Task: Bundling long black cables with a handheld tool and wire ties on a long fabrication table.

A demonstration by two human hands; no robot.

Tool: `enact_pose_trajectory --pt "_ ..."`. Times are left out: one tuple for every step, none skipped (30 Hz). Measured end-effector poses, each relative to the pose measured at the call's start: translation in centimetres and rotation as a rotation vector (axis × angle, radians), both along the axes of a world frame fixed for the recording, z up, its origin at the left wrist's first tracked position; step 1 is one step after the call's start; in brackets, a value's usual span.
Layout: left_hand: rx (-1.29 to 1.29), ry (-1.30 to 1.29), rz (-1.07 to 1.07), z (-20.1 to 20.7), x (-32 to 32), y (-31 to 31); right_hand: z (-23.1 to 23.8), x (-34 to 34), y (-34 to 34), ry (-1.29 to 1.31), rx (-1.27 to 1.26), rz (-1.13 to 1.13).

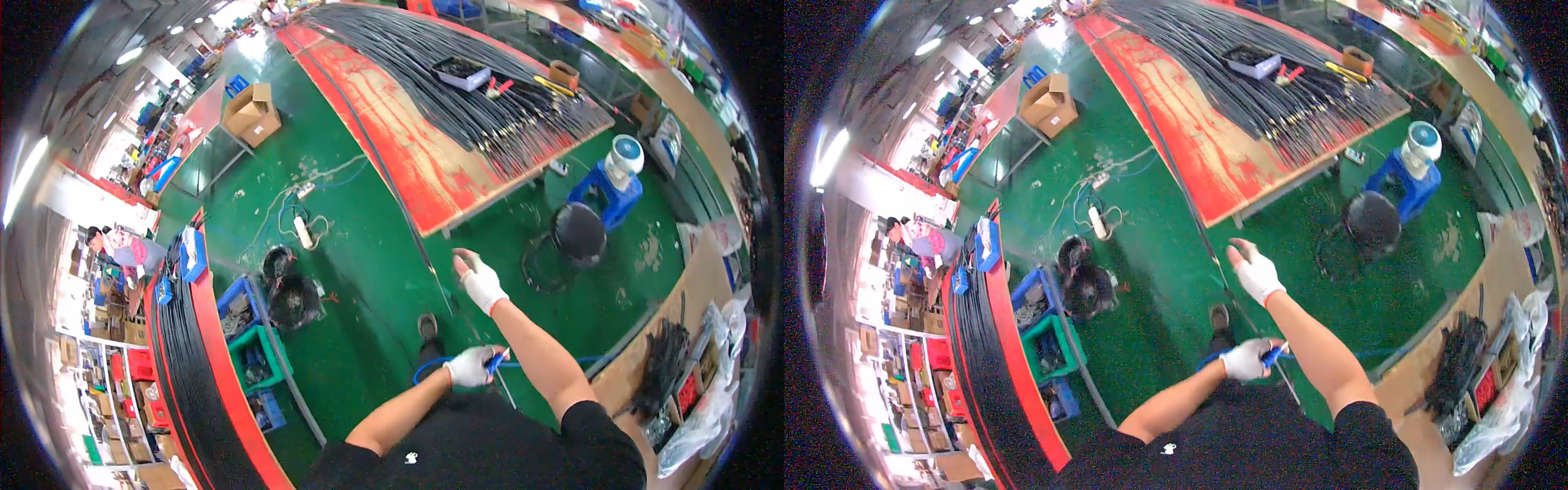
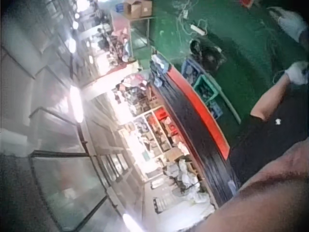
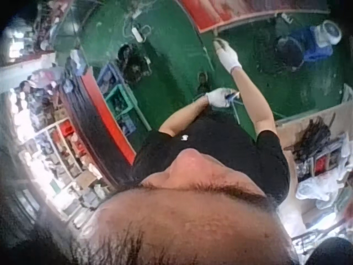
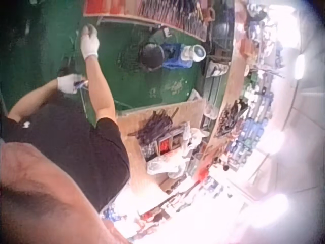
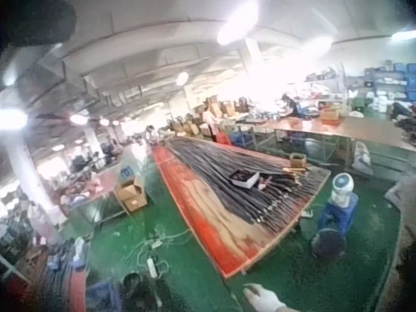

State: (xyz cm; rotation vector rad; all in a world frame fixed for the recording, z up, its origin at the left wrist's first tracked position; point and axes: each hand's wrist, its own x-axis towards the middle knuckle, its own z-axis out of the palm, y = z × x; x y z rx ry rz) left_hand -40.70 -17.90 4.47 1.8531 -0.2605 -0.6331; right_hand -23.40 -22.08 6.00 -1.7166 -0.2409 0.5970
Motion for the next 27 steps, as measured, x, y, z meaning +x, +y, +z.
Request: enact_pose_trajectory --pt "0.053 -0.009 -0.030 -0.5 0.1 1.2 -3.8 2.4 1.4 -0.244 -0.137 -0.098" --pt "0.076 -0.073 -0.013 -1.7 0.1 2.6 -6.0 4.4 2.9 -0.105 -0.289 -0.057" --pt "0.048 -0.207 0.059 -5.7 -1.0 4.1 -7.8 5.6 5.6 0.030 -0.428 0.001" --pt "0.097 -0.051 -0.026 -4.7 0.0 5.8 -10.6 6.5 7.3 -0.014 -0.546 0.043" --pt "0.137 0.167 -0.116 -2.8 1.7 7.3 -14.0 6.7 8.4 -0.043 -0.679 0.075" --pt "0.113 0.036 -0.099 -4.3 2.2 8.6 -18.2 6.8 9.2 -0.078 -0.654 0.035" --pt "0.084 -0.082 -0.070 -6.0 2.2 9.8 -21.1 7.1 10.2 -0.103 -0.631 0.009" --pt "0.096 -0.016 -0.055 -5.5 2.9 11.8 -21.4 7.0 12.1 0.167 -0.432 0.013" --pt "0.108 0.051 -0.040 -3.9 3.9 13.9 -20.9 6.5 13.6 0.439 -0.232 0.012" --pt "0.104 0.107 -0.061 -2.7 5.1 15.2 -20.3 6.3 13.6 0.701 -0.036 -0.036" --pt "0.055 0.056 -0.029 -2.3 6.0 16.3 -19.7 6.0 13.8 0.648 -0.095 -0.047" --pt "0.040 0.074 -0.024 -2.5 6.9 17.3 -18.8 6.4 13.8 0.584 -0.158 -0.063" --pt "0.029 0.083 -0.030 -2.5 8.1 18.0 -17.7 7.0 13.3 0.513 -0.217 -0.089" --pt "0.015 0.042 -0.023 -2.5 9.1 18.4 -16.7 7.6 12.6 0.409 -0.291 -0.069" --pt "0.040 0.053 -0.071 -2.3 10.5 18.6 -15.0 8.4 11.5 0.305 -0.370 -0.058" --pt "0.014 0.005 -0.038 -2.1 11.3 19.2 -12.6 9.9 11.2 0.357 -0.352 -0.023" --pt "-0.017 -0.039 -0.002 -2.0 12.0 19.6 -10.6 10.5 10.4 0.363 -0.352 -0.002" --pt "-0.036 -0.065 0.009 -2.0 12.8 19.6 -8.0 12.0 9.4 0.383 -0.362 0.015" --pt "-0.035 -0.052 -0.002 -1.5 13.7 20.1 -5.8 13.4 9.1 0.408 -0.361 0.043" --pt "-0.036 -0.038 -0.010 -1.1 14.6 20.4 -3.7 14.5 8.7 0.387 -0.383 0.044" --pt "-0.036 -0.030 -0.012 -0.3 15.7 20.8 -1.1 15.6 8.4 0.358 -0.388 0.014" --pt "-0.023 -0.090 0.003 -0.2 16.3 21.0 0.6 16.7 8.1 0.326 -0.391 0.007" --pt "-0.012 -0.051 0.010 -0.2 17.1 20.9 2.2 17.8 7.4 0.294 -0.395 0.002" --pt "-0.001 -0.010 0.014 0.3 17.9 20.8 3.7 18.8 6.7 0.233 -0.390 0.006" --pt "0.009 0.033 0.023 0.6 18.6 20.7 5.0 19.7 6.0 0.173 -0.385 0.014" --pt "-0.059 -0.040 0.090 -0.5 19.0 20.5 5.9 20.5 5.5 0.206 -0.310 -0.033" --pt "-0.066 -0.049 0.130 -1.2 19.5 20.2 7.1 21.3 5.1 0.138 -0.303 -0.038"
